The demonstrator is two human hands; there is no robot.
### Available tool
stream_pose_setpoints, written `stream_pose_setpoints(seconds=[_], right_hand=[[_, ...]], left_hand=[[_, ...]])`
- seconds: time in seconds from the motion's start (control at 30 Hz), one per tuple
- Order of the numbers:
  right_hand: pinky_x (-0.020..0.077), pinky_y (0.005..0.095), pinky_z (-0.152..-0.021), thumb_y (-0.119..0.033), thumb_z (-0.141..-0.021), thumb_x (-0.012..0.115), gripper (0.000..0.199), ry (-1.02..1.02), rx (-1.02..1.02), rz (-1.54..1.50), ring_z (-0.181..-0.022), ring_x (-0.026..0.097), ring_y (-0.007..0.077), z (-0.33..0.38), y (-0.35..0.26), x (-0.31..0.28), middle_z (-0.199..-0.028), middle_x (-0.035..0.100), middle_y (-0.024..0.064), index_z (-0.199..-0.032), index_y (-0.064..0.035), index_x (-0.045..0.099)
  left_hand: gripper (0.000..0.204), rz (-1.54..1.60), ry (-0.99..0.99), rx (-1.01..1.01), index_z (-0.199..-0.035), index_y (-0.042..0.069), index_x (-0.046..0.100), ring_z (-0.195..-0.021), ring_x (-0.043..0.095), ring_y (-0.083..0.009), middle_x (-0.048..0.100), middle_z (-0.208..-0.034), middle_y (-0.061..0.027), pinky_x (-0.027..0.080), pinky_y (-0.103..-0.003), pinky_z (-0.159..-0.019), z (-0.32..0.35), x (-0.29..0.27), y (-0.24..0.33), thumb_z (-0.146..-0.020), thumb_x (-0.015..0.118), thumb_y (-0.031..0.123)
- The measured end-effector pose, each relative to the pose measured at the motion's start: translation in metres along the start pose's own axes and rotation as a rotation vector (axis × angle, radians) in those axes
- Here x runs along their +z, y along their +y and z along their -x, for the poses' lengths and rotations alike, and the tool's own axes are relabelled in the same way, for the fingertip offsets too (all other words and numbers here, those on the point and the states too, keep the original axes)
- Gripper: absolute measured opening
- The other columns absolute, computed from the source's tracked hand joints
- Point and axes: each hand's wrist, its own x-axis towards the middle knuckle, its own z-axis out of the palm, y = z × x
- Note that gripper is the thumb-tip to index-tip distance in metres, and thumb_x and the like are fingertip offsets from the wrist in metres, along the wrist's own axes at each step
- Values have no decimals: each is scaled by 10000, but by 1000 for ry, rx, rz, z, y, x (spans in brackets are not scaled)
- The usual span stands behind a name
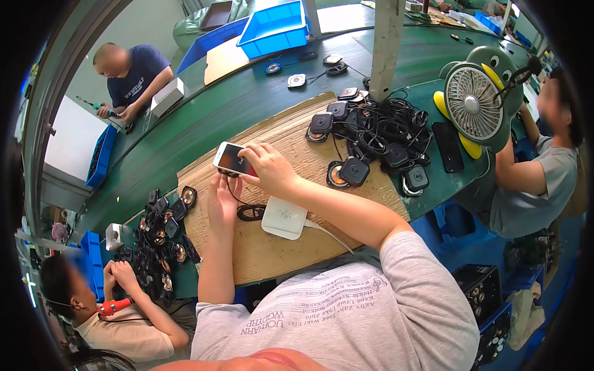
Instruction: The person tests electronic charging pads by plugging their cables into a power adapter, placing a smartphone onto each pad, and sorting the pads onto the conveyor belt and work surface by hand.
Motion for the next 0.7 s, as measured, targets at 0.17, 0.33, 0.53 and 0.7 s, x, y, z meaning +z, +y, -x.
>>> stream_pose_setpoints(seconds=[0.17, 0.33, 0.53, 0.7], right_hand=[[454, 395, -932, -268, -756, 728, 478, -29, -44, -52, -1113, 535, 306, 2, -6, 3, -1241, 548, 122, -1159, -110, 526], [460, 382, -919, -245, -745, 722, 439, 67, -179, -49, -1096, 544, 285, -17, -31, -31, -1237, 556, 104, -1128, -111, 554], [443, 282, -619, -53, -672, 630, 139, 294, -607, -449, -717, 531, 154, -33, -108, -176, -929, 646, 46, -784, -130, 601], [313, 224, -463, -25, -678, 577, 136, 376, -720, -453, -517, 399, 114, 8, -126, -213, -711, 558, 8, -643, -146, 527]], left_hand=[[279, -135, 54, 13, -1178, -1, 513, -917, 638, -178, 625, -1052, -91, 543, -256, -782, -9, -28, -11, -925, 581, 95], [222, -237, 71, 19, -1131, 3, 551, -871, 660, -167, 651, -1021, -78, 555, -235, -728, -12, -37, -12, -932, 572, 100], [209, -162, 165, 16, -1120, 7, 565, -866, 668, -166, 661, -1023, -77, 561, -233, -719, -7, -40, -4, -931, 568, 97], [199, -99, 208, -16, -1110, 10, 577, -862, 676, -165, 670, -1025, -76, 567, -231, -711, -7, -38, -3, -930, 565, 94]])
